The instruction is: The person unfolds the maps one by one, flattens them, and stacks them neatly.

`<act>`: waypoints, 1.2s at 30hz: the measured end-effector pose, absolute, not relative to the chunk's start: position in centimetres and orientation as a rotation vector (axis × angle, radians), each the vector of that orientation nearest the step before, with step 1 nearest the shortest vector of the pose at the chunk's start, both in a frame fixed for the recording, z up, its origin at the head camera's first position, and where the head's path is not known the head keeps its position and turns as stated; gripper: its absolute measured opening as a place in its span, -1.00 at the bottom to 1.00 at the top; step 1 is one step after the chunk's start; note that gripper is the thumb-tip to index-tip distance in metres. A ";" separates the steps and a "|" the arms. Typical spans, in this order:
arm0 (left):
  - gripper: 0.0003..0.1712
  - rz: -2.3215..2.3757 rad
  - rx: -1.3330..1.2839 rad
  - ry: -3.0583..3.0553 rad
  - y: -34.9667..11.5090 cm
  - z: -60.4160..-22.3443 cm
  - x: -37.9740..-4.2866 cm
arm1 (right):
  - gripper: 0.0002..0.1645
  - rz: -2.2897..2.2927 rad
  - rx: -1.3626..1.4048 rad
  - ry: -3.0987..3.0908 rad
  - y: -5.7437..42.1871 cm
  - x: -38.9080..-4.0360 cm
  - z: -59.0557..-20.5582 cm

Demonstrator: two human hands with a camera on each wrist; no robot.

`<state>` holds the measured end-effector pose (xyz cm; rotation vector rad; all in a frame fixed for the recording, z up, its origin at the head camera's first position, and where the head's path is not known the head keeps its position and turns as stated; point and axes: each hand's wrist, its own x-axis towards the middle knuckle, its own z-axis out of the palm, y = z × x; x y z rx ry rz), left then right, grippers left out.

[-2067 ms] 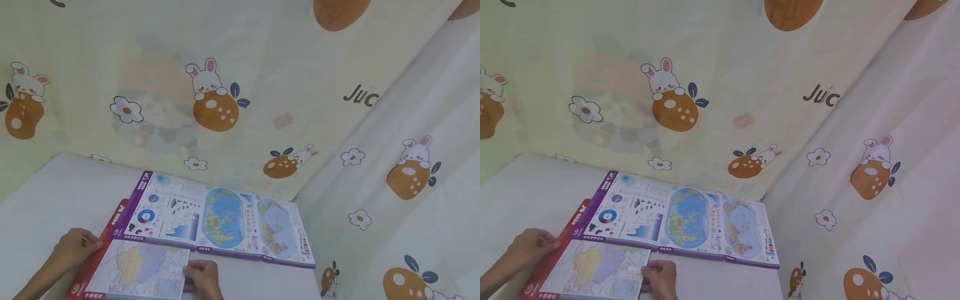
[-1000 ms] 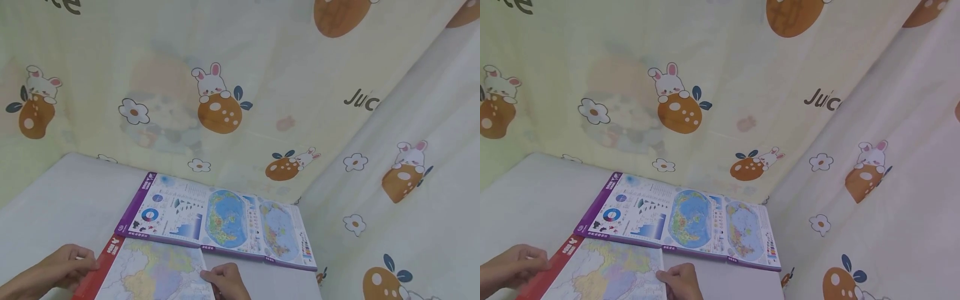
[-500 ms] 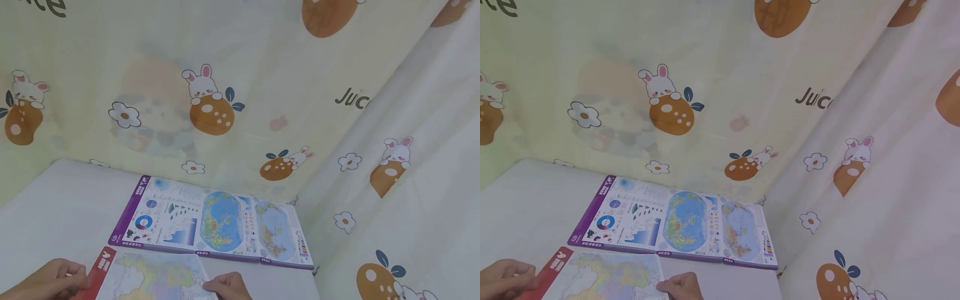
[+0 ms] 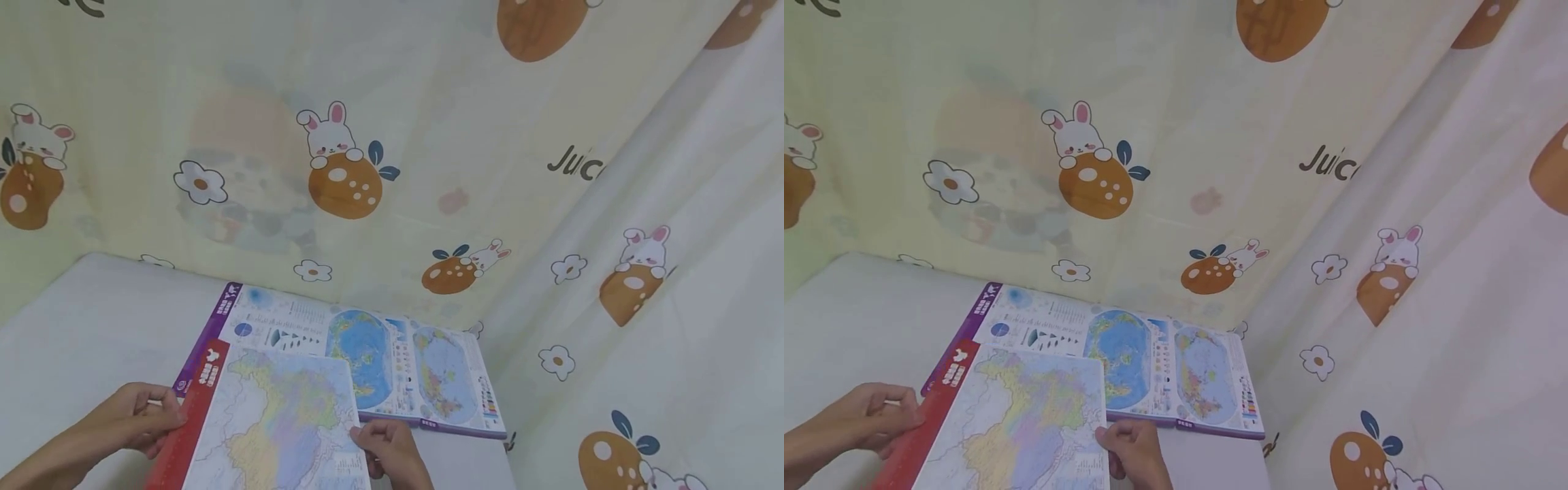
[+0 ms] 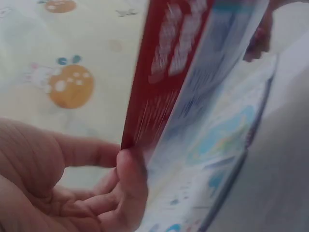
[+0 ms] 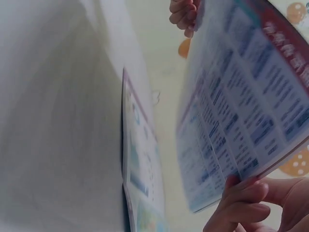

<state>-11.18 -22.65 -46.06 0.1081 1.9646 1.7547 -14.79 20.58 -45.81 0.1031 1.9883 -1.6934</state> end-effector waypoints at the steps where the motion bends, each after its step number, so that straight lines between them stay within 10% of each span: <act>1: -0.69 1.742 0.098 2.009 -22.3 -46.2 -11.5 | -0.70 -1.702 0.124 2.007 20.7 -15.2 -46.0; 36: -0.72 1.501 -0.275 2.797 -15.1 -53.5 -24.8 | -0.87 -1.654 0.445 2.663 19.2 -27.9 -52.9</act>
